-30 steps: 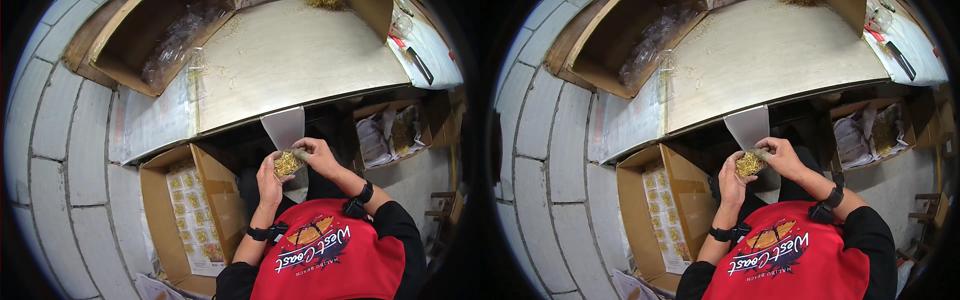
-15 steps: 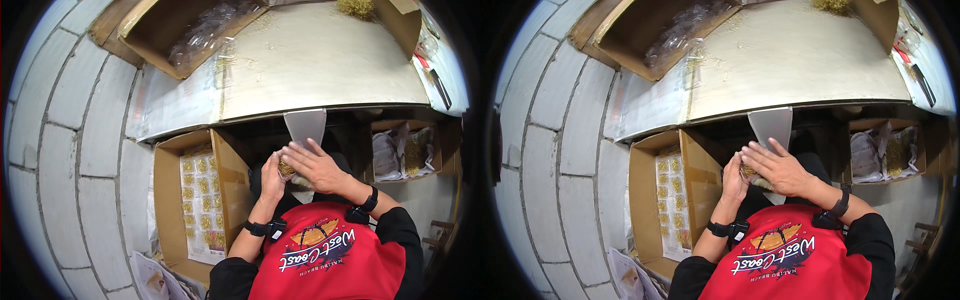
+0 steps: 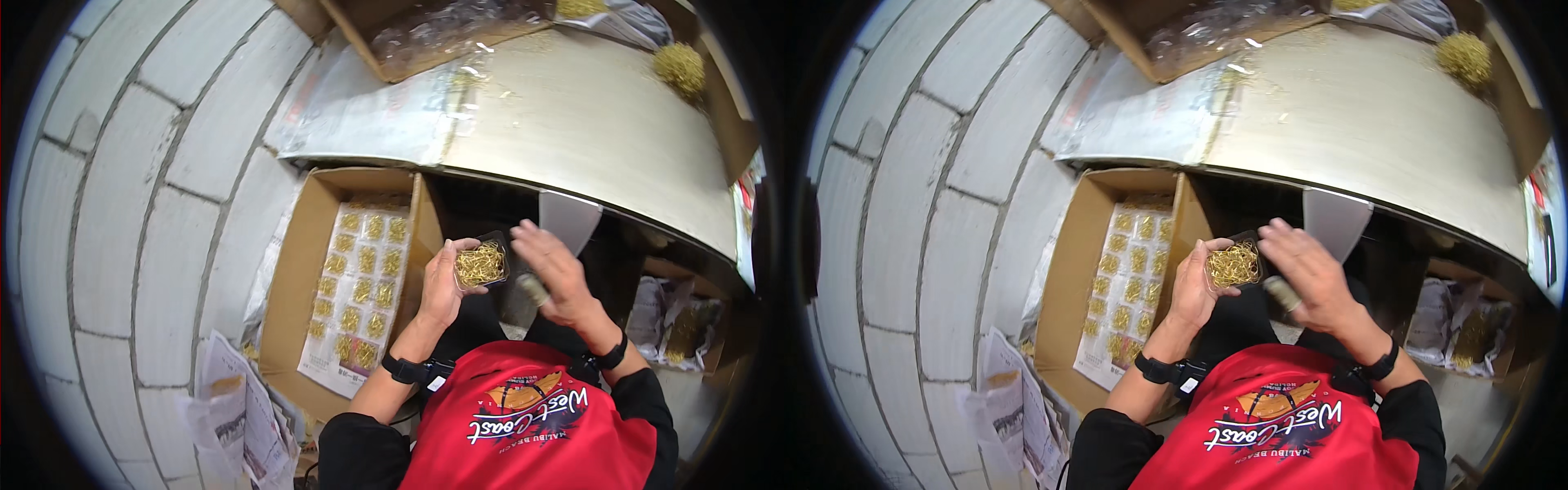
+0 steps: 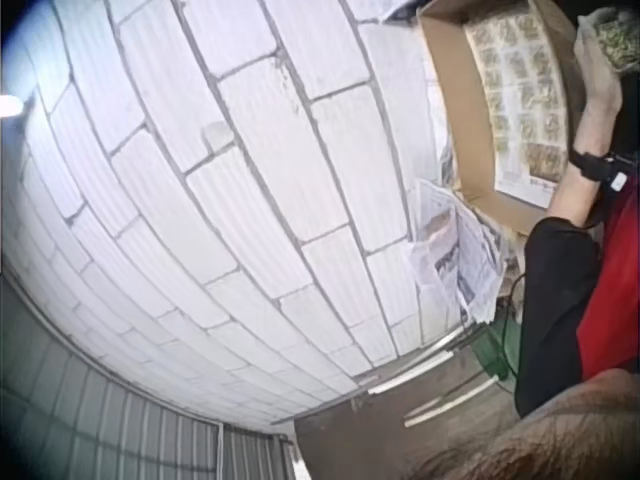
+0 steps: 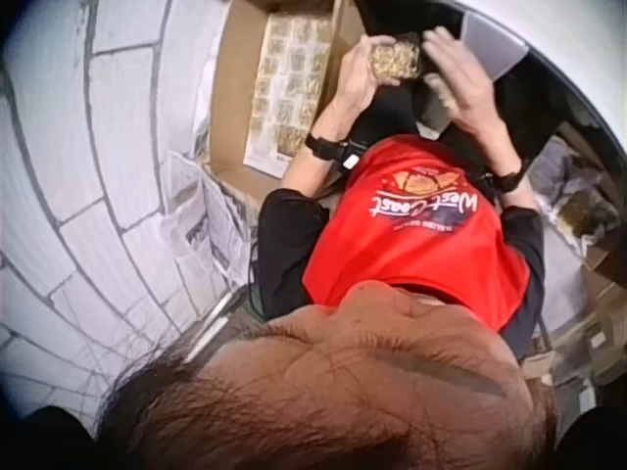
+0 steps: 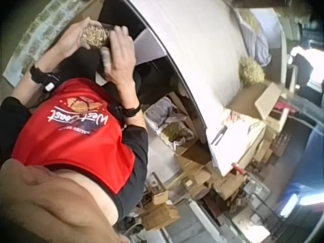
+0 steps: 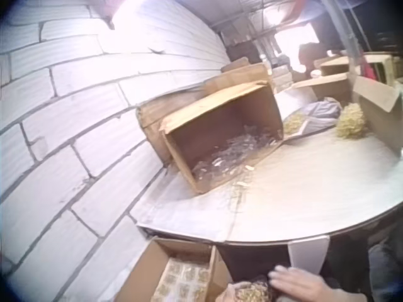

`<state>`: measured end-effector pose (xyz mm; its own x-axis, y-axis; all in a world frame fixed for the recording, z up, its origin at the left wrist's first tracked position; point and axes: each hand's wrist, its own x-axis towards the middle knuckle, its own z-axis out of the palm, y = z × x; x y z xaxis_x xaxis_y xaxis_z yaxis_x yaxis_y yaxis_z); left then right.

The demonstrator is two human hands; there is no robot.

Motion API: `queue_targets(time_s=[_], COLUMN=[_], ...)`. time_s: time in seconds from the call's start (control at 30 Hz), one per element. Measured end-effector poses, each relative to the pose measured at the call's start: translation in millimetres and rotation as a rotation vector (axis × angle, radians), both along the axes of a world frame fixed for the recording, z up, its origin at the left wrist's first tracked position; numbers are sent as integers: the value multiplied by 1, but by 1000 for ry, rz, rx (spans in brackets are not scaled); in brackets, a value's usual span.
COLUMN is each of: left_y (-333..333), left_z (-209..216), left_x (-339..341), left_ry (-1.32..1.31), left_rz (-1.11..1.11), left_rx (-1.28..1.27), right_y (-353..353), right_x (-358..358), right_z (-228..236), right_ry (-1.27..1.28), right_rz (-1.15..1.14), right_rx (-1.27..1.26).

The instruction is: The person scoops loose yellow noodles from a table into small clear plastic containers. They then place the filled containers into a cardboard box. The person repeats this process multiple times throughout the video.

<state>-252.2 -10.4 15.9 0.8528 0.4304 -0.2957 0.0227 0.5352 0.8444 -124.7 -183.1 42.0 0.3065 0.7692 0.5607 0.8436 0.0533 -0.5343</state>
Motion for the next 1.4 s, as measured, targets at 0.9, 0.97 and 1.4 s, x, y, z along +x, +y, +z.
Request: queue_targets(time_s=[0.9,0.97,1.4], left_y=[107,101,116], left_z=[-106,-130,-86], left_x=[-362,-382,-284], left_ry=[1063,1068,1083], left_rz=[-9,-92,-858], left_rx=[-189,-97,674], right_y=[16,19,25], right_x=[15,12,35], right_z=[-48,-48,-22], right_ry=[232,206,19], right_rz=[-146,-130,-3], right_rx=[-397,-426,-345])
